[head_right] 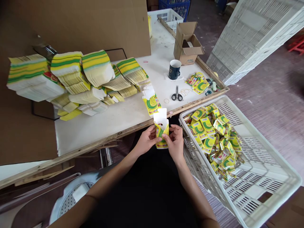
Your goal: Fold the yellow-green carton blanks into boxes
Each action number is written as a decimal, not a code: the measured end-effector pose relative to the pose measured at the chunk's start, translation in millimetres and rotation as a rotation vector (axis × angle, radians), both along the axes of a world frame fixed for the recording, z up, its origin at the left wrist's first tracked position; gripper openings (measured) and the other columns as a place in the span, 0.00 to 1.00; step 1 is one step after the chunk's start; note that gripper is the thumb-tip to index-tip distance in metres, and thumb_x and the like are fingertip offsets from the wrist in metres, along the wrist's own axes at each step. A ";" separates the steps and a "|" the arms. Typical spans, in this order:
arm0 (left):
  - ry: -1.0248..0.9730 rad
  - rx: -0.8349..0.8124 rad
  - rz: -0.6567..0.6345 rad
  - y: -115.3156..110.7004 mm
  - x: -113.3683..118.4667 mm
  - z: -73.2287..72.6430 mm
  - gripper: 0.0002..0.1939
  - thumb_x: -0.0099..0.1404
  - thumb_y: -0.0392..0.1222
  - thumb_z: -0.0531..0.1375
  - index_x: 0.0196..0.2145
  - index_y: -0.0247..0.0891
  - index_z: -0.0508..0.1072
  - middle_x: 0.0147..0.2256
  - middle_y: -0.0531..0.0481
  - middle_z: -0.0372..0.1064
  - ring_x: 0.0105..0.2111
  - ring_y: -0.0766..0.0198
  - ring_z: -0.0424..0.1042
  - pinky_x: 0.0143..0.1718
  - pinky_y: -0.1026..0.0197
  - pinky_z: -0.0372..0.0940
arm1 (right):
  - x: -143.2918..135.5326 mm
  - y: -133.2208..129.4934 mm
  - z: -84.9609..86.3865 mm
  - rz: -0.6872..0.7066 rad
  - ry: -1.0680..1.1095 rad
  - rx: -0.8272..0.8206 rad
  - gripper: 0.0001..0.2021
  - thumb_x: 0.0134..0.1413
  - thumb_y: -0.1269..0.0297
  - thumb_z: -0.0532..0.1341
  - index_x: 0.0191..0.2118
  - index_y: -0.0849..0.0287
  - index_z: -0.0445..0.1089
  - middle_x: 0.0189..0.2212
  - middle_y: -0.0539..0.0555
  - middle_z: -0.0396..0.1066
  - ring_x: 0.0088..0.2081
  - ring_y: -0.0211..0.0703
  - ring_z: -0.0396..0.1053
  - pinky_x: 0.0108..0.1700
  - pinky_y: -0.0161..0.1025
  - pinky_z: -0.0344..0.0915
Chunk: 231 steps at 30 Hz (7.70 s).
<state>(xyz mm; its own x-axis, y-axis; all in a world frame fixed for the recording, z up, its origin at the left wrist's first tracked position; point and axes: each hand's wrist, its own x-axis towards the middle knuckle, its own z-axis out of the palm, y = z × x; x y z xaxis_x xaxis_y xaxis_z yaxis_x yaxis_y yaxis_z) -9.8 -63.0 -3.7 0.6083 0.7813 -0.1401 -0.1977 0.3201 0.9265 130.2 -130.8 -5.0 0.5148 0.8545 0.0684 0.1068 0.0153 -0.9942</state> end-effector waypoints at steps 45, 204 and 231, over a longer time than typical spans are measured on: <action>0.399 0.503 0.005 2.2 -6.6 2.4 0.20 0.69 0.45 0.61 0.56 0.36 0.75 0.51 0.40 0.79 0.44 0.53 0.80 0.47 0.56 0.71 | -7.2 7.1 1.9 0.144 -0.443 0.037 0.09 0.65 0.64 0.60 0.38 0.55 0.79 0.41 0.56 0.63 0.39 0.45 0.66 0.42 0.44 0.70; -0.035 0.045 0.035 14.6 1.1 -1.1 0.29 0.60 0.64 0.67 0.44 0.35 0.79 0.41 0.42 0.81 0.43 0.51 0.79 0.45 0.52 0.73 | -6.6 6.5 4.8 0.126 0.377 -0.085 0.17 0.46 0.50 0.75 0.37 0.54 0.75 0.34 0.52 0.79 0.36 0.46 0.76 0.43 0.43 0.72; 0.026 0.043 -0.143 9.9 -10.1 0.1 0.26 0.57 0.52 0.72 0.46 0.40 0.67 0.37 0.48 0.77 0.32 0.61 0.78 0.35 0.61 0.71 | 18.2 7.0 14.6 0.153 0.124 -0.052 0.18 0.56 0.43 0.67 0.35 0.54 0.74 0.27 0.51 0.69 0.28 0.42 0.63 0.31 0.39 0.60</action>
